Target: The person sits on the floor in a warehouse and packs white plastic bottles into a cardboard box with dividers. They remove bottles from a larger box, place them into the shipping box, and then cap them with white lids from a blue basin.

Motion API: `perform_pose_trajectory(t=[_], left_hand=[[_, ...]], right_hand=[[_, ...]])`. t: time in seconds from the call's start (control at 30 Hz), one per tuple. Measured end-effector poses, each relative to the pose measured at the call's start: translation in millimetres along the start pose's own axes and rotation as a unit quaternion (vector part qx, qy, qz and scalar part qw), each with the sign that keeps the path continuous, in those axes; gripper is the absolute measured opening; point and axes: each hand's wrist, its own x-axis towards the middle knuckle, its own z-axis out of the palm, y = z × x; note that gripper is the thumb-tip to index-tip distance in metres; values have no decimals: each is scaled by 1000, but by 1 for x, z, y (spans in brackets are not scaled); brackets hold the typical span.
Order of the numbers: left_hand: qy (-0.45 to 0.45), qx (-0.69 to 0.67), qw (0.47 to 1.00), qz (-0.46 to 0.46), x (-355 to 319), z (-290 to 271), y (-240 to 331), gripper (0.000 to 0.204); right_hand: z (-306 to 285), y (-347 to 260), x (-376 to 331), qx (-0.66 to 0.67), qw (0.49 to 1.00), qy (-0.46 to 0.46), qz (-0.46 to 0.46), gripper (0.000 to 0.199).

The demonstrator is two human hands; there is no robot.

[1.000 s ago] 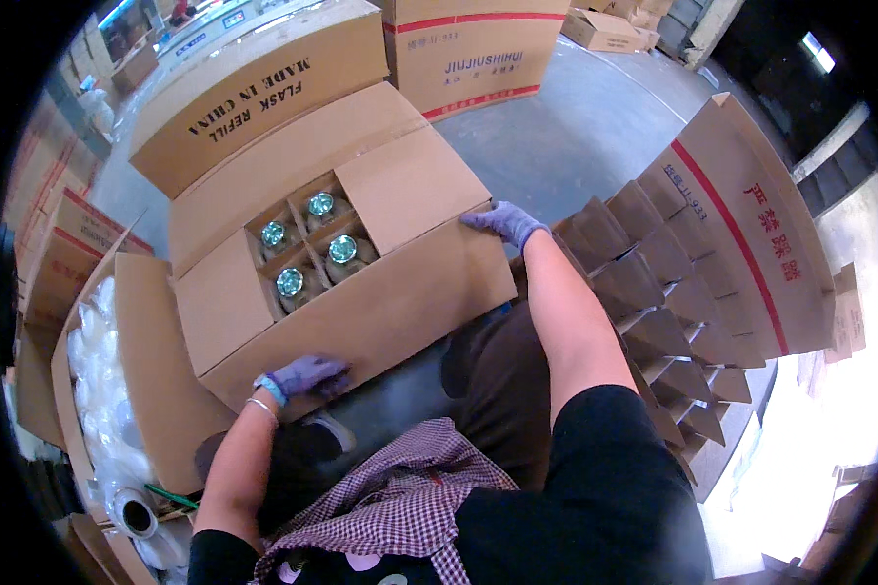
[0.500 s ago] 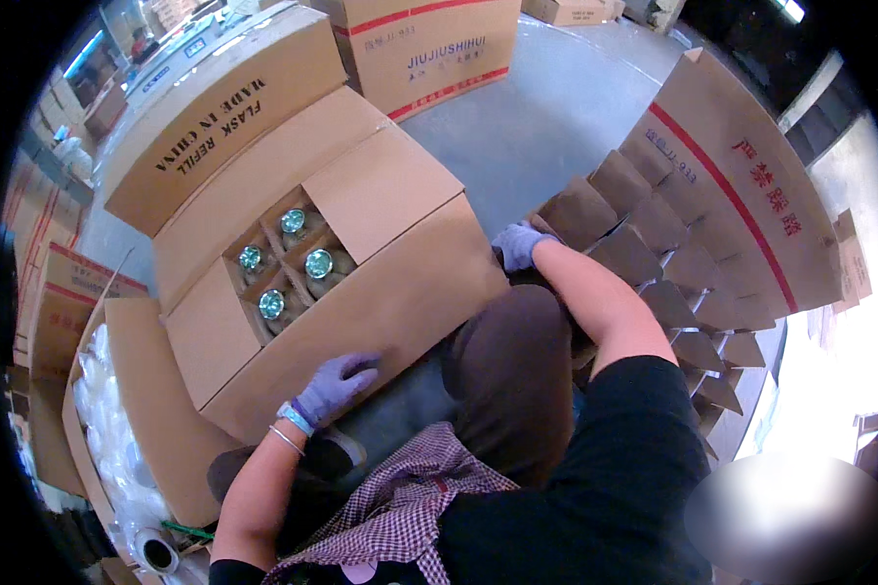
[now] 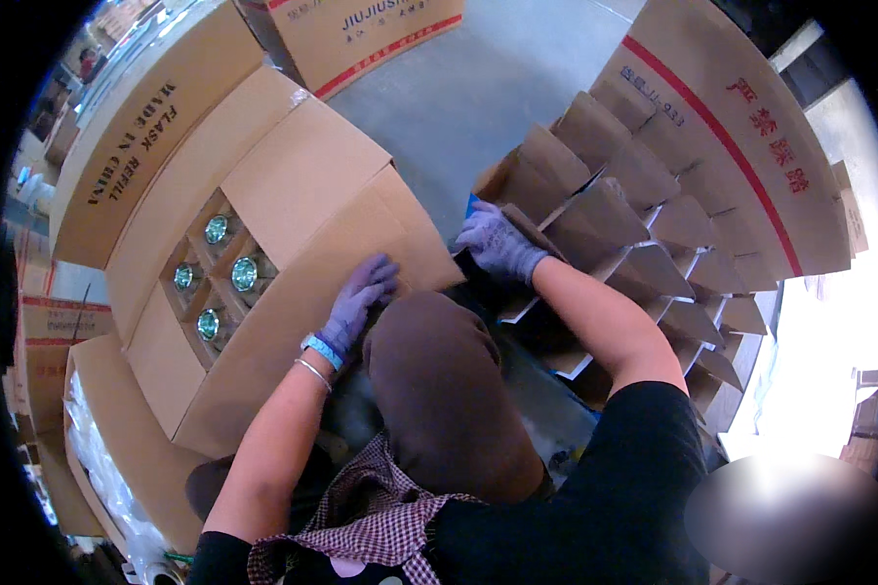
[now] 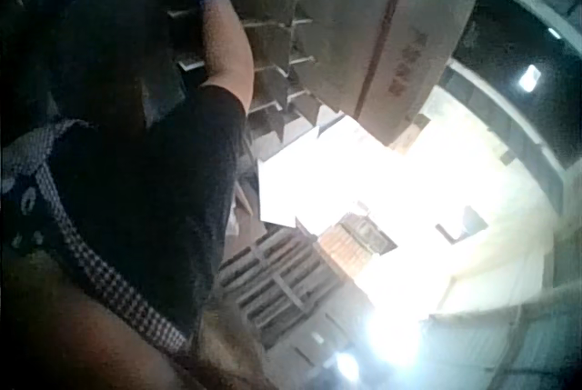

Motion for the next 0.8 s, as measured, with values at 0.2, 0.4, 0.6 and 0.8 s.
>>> perform_pose_trajectory(t=[0.2,0.4,0.6,0.8], left_hand=[[87,327,932,130,36,-22,-24,70],[52,441,894,60,33,-4,-36,62],[-116,250,960,-53,-62,-11,49,47],[-16,431,902,-5,-193,-32,157,45]], right_hand=[[-8,11,-30,51,998,-45,-8,24],[17,-3,16,-125,980,66,139,23],[16,-12,50,-166,958,10,234,36],[13,-32,39,-145,964,-17,222,49]])
